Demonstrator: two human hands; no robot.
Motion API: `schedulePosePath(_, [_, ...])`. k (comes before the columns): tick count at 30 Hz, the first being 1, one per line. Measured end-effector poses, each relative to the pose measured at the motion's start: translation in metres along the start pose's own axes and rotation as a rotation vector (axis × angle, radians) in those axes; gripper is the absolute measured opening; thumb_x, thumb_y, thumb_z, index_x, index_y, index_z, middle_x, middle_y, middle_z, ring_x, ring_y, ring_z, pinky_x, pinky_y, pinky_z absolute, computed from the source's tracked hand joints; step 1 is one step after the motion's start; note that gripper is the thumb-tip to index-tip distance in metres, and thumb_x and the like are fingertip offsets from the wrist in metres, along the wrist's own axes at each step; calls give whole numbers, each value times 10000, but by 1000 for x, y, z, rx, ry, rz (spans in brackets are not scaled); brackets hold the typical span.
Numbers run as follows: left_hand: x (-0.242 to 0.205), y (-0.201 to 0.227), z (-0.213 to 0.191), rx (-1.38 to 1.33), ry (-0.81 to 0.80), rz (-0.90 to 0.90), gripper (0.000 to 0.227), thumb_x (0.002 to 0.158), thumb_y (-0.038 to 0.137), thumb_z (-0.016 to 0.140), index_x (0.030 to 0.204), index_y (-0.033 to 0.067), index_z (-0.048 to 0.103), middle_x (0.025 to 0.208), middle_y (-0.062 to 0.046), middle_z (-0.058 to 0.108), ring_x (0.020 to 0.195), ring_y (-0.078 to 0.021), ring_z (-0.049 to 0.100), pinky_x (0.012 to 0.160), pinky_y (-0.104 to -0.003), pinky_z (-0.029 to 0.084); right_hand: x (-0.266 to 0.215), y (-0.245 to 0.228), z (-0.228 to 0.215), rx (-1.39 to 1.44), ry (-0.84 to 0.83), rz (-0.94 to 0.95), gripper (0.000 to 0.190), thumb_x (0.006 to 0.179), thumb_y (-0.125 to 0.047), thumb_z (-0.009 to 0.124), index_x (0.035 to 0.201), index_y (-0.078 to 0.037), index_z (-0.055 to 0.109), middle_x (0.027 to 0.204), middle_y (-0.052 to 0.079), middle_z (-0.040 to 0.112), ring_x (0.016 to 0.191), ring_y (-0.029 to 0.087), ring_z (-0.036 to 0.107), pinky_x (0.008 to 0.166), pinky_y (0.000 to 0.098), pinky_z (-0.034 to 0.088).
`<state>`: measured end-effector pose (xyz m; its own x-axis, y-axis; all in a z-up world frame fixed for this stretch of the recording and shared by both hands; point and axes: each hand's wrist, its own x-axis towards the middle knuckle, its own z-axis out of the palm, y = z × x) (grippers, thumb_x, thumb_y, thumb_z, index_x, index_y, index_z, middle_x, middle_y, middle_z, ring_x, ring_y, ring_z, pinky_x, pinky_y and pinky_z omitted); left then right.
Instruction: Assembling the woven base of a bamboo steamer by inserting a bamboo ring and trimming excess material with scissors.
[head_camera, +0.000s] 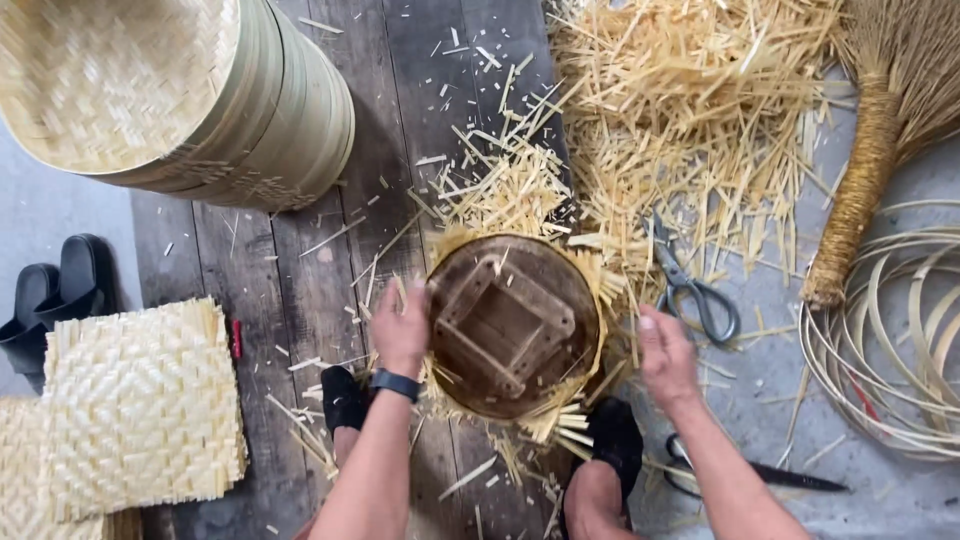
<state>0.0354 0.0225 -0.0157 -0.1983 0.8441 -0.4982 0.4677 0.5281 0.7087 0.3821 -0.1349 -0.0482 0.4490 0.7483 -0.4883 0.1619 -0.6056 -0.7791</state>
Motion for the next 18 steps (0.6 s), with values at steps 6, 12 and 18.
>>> schedulePosePath(6, [-66,85,113,606,-129,-10,1178,884,783,556,1567,-15,23,1660,-241,18,1554,-367,26,1241,-567,-12,70,100,-70,-1079,204,-171,738,642,-412,920,1167,-1,602,1107,257,635,1102,419,599,940,503,495])
schedulePosePath(12, [-76,67,151,577,83,252,1292,734,535,762,1595,-74,15,1689,-284,-77,1581,-414,-82,1273,-558,7,58,13,-72,-898,-162,288,697,772,-246,866,1306,36,518,1036,235,676,980,362,663,922,453,535])
schedulePosePath(18, [-88,31,157,491,-77,619,1201,783,455,773,1621,14,33,1713,-199,5,1577,-414,-35,1227,-650,62,43,83,-91,-490,-271,-38,511,701,-244,771,1149,-40,633,953,165,743,908,312,724,851,420,548])
